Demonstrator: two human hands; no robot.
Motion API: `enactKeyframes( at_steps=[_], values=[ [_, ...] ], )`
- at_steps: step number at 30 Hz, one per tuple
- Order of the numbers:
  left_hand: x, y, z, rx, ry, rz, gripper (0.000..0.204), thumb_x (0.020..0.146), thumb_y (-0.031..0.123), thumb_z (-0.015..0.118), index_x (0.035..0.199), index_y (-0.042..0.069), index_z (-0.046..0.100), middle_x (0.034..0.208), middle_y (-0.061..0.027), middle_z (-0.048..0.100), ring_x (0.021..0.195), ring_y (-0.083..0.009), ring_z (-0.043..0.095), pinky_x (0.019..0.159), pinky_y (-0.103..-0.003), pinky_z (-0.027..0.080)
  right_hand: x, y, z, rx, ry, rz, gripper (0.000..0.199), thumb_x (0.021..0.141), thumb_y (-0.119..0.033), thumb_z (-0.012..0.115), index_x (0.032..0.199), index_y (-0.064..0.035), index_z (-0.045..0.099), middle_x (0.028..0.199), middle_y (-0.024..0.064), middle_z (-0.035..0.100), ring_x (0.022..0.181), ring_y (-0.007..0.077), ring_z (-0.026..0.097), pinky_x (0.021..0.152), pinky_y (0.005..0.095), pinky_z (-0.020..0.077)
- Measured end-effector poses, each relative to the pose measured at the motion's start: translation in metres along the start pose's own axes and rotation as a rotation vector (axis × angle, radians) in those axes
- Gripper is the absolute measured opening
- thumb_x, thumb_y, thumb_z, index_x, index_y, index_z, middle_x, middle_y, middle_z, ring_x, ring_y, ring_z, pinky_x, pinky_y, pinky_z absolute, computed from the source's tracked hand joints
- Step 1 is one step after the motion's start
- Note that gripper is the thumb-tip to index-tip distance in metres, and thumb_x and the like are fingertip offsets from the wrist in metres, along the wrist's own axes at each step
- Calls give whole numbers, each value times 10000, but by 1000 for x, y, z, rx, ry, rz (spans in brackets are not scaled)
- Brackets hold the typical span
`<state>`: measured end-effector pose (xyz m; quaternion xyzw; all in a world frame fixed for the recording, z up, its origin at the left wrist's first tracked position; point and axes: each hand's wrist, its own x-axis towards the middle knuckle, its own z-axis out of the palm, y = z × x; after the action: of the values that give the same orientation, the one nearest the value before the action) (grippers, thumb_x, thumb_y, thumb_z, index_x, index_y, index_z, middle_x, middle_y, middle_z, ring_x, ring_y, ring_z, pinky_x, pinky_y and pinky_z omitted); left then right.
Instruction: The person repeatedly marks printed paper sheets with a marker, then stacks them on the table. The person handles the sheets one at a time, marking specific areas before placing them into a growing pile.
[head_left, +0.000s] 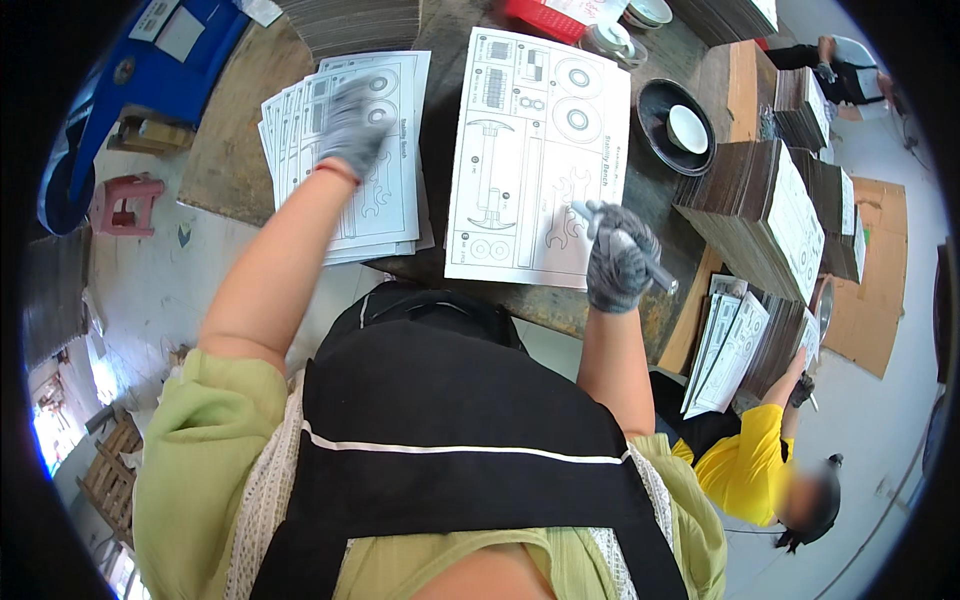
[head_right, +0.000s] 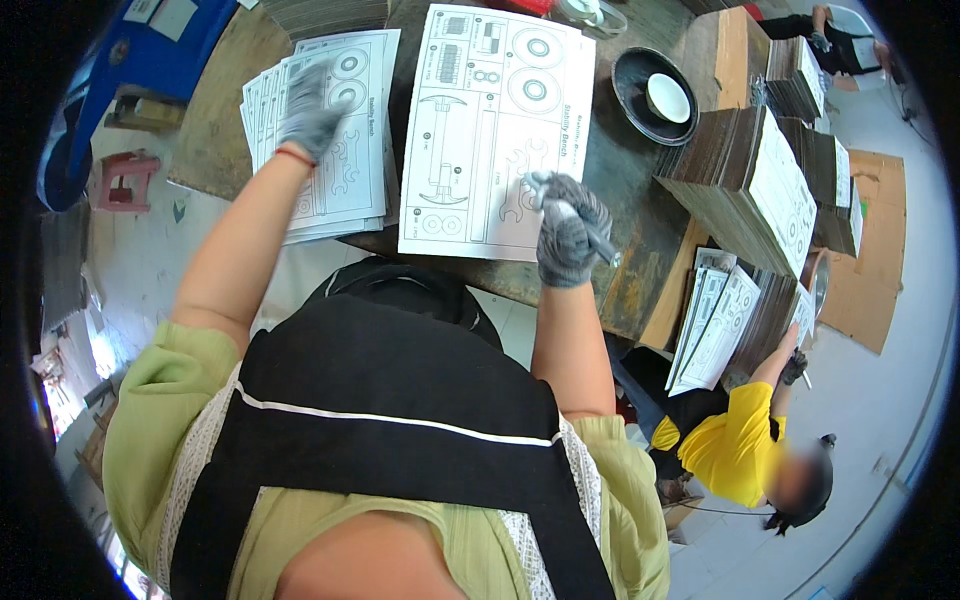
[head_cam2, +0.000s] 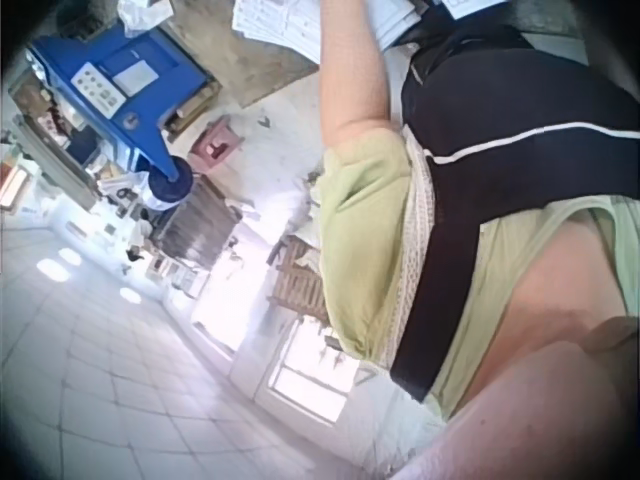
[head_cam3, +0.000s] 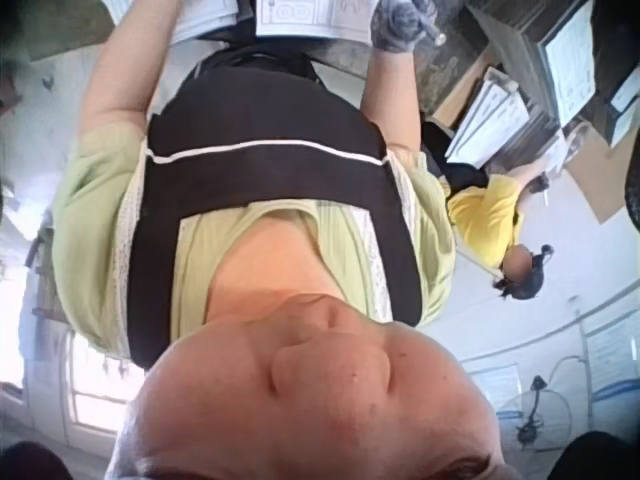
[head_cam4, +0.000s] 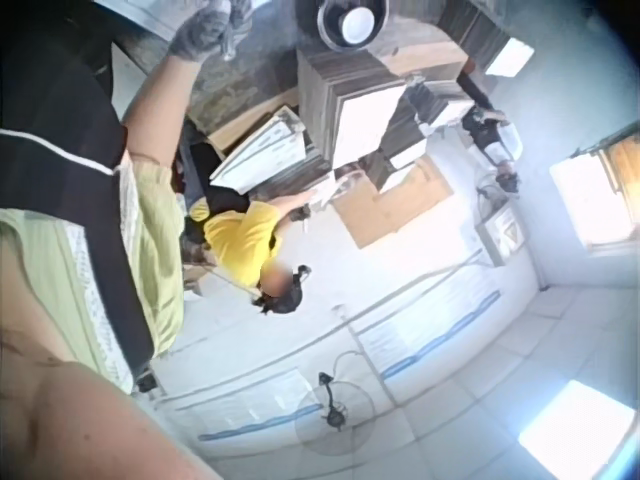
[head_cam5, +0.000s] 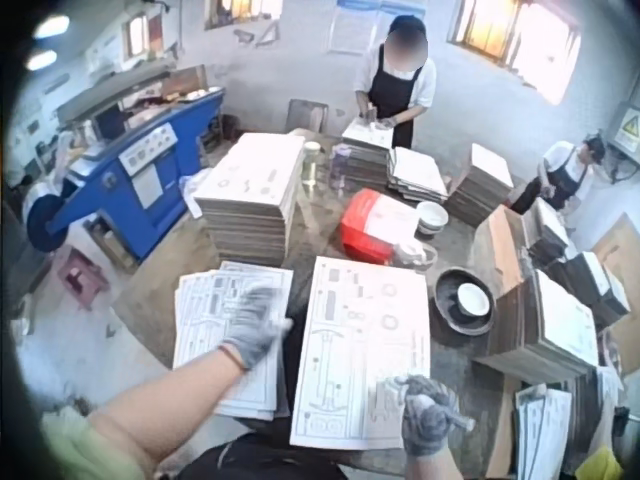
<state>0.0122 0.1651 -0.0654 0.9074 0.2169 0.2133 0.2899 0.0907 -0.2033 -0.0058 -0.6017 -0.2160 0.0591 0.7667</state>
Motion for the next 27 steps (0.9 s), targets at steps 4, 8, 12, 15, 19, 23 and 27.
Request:
enactKeyframes(
  at_steps=[4,8,12,15,19,23,27],
  values=[
    [25,134,46,371,-271,330,481,880,276,474,1354,232,409,1445,-62,331,1320,-263,310,1114,-431,151,52,32,28,89,14,134,391,765,-323,695,857,52,628,759,136,620,731,240,607,797,431,503],
    [25,146,76,425,-456,221,486,922,311,409,1395,216,347,1471,-40,291,1364,-253,242,1122,-458,113,79,49,50,398,-132,33,278,781,-228,653,776,47,614,733,139,592,705,246,580,790,447,492],
    [24,147,79,416,-456,237,498,919,299,420,1398,193,337,1469,-54,291,1358,-253,257,1122,-455,124,72,55,63,255,-123,-32,211,793,-193,613,780,18,624,749,120,596,697,203,577,781,358,495],
    [24,144,82,432,-426,238,504,913,276,425,1400,190,325,1476,-60,275,1359,-250,256,1122,-457,125,59,51,64,-473,-162,-31,65,759,-70,599,808,-39,630,828,79,633,769,198,611,755,290,485],
    [21,146,86,463,-431,230,501,909,241,406,1401,197,323,1478,-60,272,1362,-242,251,1124,-443,131,13,33,58,-475,-139,-118,101,757,-44,595,839,-39,654,915,148,662,876,274,642,789,317,500],
    [20,138,97,431,-369,217,485,910,254,368,1392,205,351,1485,-41,265,1367,-242,247,1121,-459,99,-51,-20,44,-773,-365,-140,246,790,-213,569,906,-11,648,954,168,651,864,297,639,744,344,500],
    [20,148,85,490,-355,249,476,911,236,362,1386,204,360,1477,-44,283,1368,-228,242,1126,-451,99,-88,-29,41,-817,-354,-134,88,762,-74,539,827,-49,593,915,102,647,728,242,625,603,289,478]
  ],
)
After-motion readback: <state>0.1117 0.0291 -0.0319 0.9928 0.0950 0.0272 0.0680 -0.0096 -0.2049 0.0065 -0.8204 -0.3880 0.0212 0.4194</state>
